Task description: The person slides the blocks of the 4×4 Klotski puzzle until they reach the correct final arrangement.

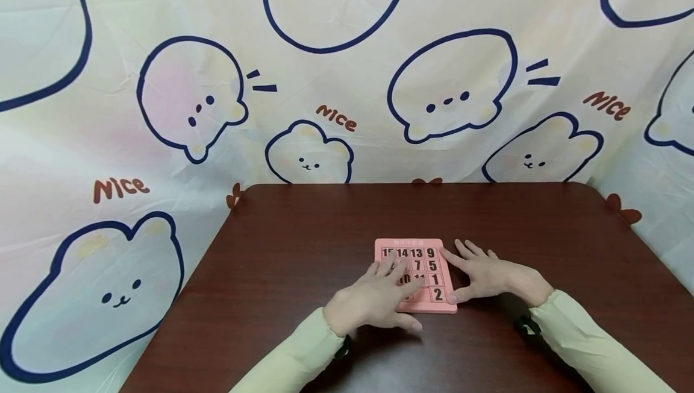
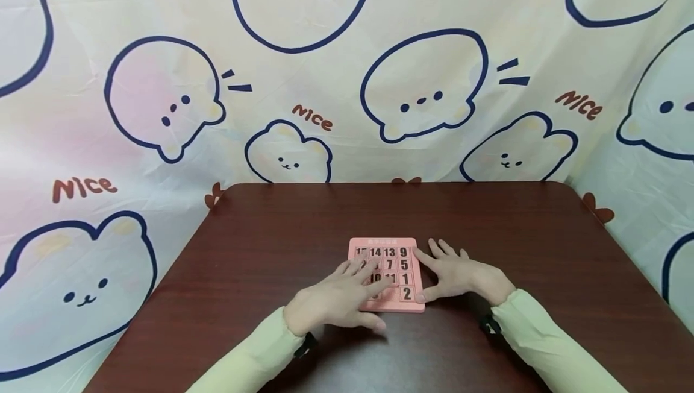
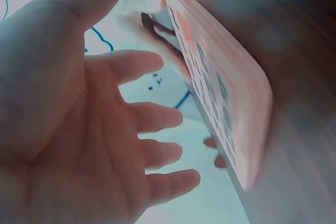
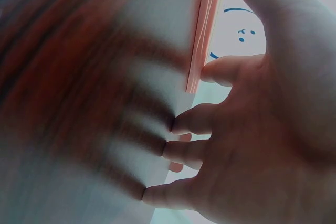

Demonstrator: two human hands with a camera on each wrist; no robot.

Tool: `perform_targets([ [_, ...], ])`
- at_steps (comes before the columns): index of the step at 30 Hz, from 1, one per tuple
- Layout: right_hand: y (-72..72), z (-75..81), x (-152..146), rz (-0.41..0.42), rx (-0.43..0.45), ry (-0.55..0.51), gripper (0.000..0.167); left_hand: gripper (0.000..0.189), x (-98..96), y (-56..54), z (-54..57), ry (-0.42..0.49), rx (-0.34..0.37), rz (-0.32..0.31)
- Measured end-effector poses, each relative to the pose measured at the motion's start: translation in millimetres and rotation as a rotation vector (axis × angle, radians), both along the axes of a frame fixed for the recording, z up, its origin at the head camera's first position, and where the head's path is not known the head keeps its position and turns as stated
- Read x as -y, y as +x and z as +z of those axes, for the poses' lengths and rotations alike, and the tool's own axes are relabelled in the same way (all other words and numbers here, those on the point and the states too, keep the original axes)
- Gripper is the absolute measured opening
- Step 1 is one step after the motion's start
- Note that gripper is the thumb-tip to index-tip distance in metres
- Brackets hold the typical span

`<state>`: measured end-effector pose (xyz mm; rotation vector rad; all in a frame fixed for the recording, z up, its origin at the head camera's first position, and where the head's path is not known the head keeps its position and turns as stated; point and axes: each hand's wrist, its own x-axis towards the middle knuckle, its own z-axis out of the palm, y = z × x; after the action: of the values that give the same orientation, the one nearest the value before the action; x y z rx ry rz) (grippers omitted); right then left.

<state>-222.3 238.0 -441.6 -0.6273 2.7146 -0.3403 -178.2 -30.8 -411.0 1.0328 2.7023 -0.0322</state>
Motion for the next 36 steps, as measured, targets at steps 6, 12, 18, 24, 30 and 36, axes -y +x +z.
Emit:
perform_targets([
  [6,-1.1,0.7,3,-0.010,0.009,0.014,0.110,0.082,29.7,1.1,-3.6,0.018,0.028,0.040],
  [12,-0.8,0.8,3,-0.014,0.014,0.011,0.110,0.083,41.3,3.2,-6.8,-0.009,0.033,0.055],
  [18,-0.1,1.6,3,-0.020,0.022,0.009,0.110,0.081,40.4,5.3,-8.3,-0.012,0.018,0.034],
  [24,-0.6,1.7,3,-0.015,0.013,0.013,0.111,0.075,35.7,7.6,-9.9,-0.027,0.029,0.032],
  [30,-1.1,0.9,2,-0.011,0.004,0.013,0.110,0.074,29.3,8.9,-10.2,-0.066,-0.020,0.011],
  [36,-0.1,0.8,2,-0.007,0.001,0.007,0.110,0.075,16.3,7.8,-10.5,-0.081,-0.036,-0.021],
])
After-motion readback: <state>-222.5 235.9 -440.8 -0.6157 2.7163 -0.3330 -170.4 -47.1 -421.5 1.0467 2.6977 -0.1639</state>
